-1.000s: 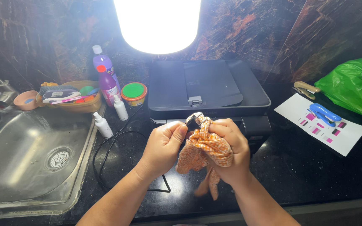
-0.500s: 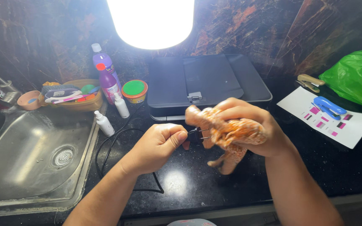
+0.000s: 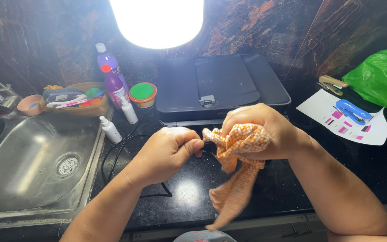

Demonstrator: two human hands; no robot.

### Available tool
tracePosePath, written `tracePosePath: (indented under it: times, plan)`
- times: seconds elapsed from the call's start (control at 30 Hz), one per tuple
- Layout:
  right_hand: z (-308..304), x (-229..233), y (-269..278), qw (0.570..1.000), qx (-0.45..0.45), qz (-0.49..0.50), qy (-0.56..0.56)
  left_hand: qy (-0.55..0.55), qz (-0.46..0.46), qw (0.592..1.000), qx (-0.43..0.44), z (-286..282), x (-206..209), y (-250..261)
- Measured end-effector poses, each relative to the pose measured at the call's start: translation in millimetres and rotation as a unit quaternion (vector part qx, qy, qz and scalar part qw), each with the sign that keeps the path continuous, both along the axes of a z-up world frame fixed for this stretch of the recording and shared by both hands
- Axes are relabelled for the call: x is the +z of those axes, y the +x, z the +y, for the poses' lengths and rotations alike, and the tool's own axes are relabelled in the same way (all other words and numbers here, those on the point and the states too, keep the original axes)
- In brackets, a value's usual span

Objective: The person wipes the power plug and cord of an Epson printer with a patterned cloth, then wipes the printer's exterior surfaces including the top, sides, and front. The person briefly opens and closes the paper output tray during the cleaning.

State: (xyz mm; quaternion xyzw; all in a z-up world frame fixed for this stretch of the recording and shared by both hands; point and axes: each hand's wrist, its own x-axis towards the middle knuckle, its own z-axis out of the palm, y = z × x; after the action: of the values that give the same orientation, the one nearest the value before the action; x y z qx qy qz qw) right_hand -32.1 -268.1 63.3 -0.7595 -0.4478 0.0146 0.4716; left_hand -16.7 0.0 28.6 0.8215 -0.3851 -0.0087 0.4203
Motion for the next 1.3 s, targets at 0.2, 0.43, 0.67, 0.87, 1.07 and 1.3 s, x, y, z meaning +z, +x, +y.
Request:
tracePosePath:
  times: [0.2,0.43,0.67,0.87,1.07,1.3]
  plan:
    - [-7.5,15.5,-6.4,0.998,-0.048,-0.035,-0.025,-0.006,0.015,0.999,0.046,8.9,-5.6,9.1]
    - [21.4,-0.7,-21.2,0.972,-0.095,-0.212,0.033,-0.163,0.247,0.953,-0.069,-0.3,-38.2,28.2]
    - [27.7,-41.7,-14.8,0.962,-0.182,-0.196,0.057,-0.121,0.243,0.962,-0.029,1.2,-54.7,34.3]
    - [18.8,-84.2,-20.1,0.973,-0.177,-0.135,0.067,-0.021,0.241,0.970,-0.013,2.9,-68.0,23.1]
    - [-13.9,-100.6,-21.1,0.943,-0.313,-0.075,0.084,-0.014,0.220,0.970,0.104,42.7,-89.5,29.4]
    - [-11.6,-136.3,-15.4,0.905,-0.398,-0.149,0.033,0.073,0.186,0.947,0.250,77.9,-131.5,34.5]
